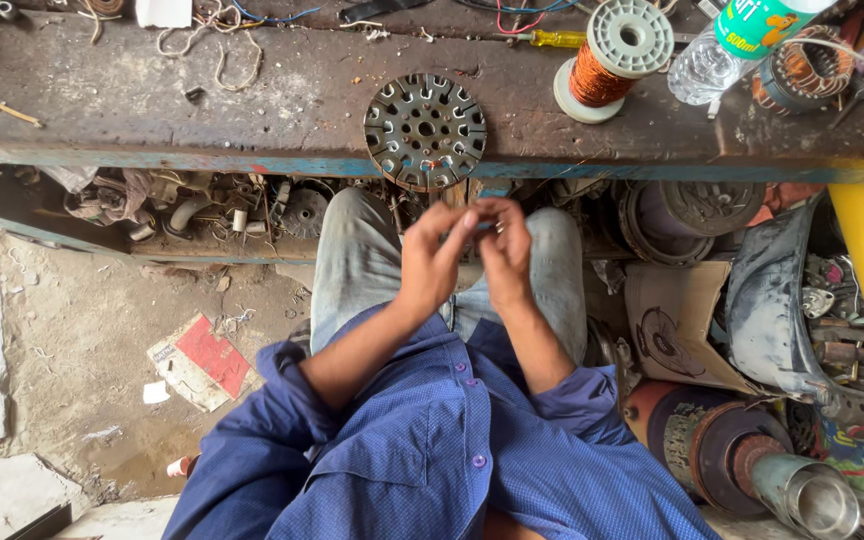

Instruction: The person sits at a cluttered workbench and winds copper wire by hand into the slots of a circular metal stator. They repeatedly thread the wire through slots, pull it taut, and adjust the stator's position to continue winding.

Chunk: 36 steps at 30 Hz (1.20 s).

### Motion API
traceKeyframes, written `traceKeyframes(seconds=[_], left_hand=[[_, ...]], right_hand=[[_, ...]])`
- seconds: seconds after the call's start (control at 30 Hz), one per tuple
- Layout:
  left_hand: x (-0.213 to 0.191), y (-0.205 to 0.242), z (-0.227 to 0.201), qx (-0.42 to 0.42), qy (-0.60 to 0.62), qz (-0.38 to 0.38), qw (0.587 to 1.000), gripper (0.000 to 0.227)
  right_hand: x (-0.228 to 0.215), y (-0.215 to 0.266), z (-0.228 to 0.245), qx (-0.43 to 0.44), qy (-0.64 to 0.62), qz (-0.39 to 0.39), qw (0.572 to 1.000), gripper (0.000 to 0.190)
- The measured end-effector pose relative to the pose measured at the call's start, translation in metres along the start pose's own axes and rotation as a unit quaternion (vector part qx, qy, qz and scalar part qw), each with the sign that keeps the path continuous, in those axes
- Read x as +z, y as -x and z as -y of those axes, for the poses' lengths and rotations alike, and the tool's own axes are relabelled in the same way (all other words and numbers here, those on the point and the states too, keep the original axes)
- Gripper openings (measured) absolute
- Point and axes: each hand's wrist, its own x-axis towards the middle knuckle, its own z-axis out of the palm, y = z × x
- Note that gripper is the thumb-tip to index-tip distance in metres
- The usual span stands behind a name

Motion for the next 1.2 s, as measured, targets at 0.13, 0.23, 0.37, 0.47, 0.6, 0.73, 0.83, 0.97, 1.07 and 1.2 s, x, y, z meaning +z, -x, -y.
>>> traceKeyframes(seconds=[0.13, 0.23, 0.37, 0.47, 0.6, 0.73, 0.83, 0.97, 1.07, 1.2], left_hand=[[0.001, 0.024, -0.004, -0.134, 0.184, 0.021, 0.974, 0.026], [-0.005, 0.030, -0.006, -0.152, 0.161, 0.036, 0.974, 0.029], [-0.017, 0.034, -0.020, -0.095, 0.021, 0.125, 0.987, 0.034], [-0.027, 0.027, -0.033, -0.043, -0.099, 0.126, 0.986, 0.026], [-0.055, 0.002, -0.047, 0.134, -0.168, -0.003, 0.976, 0.021], [-0.078, -0.035, -0.052, 0.236, -0.271, -0.047, 0.932, 0.040], [-0.084, -0.047, -0.053, 0.237, -0.293, -0.046, 0.925, 0.037], [-0.082, -0.039, -0.048, 0.163, -0.183, -0.056, 0.968, 0.029], [-0.075, -0.028, -0.042, 0.095, -0.092, -0.093, 0.987, 0.012], [-0.059, -0.020, -0.030, -0.111, 0.066, -0.063, 0.990, 0.010]], right_hand=[[0.002, -0.007, 0.030, 0.018, -0.027, 0.053, 0.998, 0.032], [0.010, -0.017, 0.045, 0.083, -0.043, 0.040, 0.995, 0.030], [0.019, -0.028, 0.058, 0.123, -0.093, 0.088, 0.984, 0.023], [0.019, -0.031, 0.061, 0.155, -0.139, 0.105, 0.972, 0.020], [0.013, -0.029, 0.068, 0.213, -0.219, 0.136, 0.942, 0.021], [0.015, -0.022, 0.079, 0.257, -0.303, 0.130, 0.909, 0.022], [0.026, -0.014, 0.082, 0.220, -0.298, 0.115, 0.922, 0.024], [0.047, 0.002, 0.066, 0.113, -0.170, 0.121, 0.971, 0.023], [0.055, 0.005, 0.044, 0.097, -0.056, 0.130, 0.985, 0.021], [0.048, 0.004, 0.014, 0.152, -0.085, 0.088, 0.981, 0.018]])
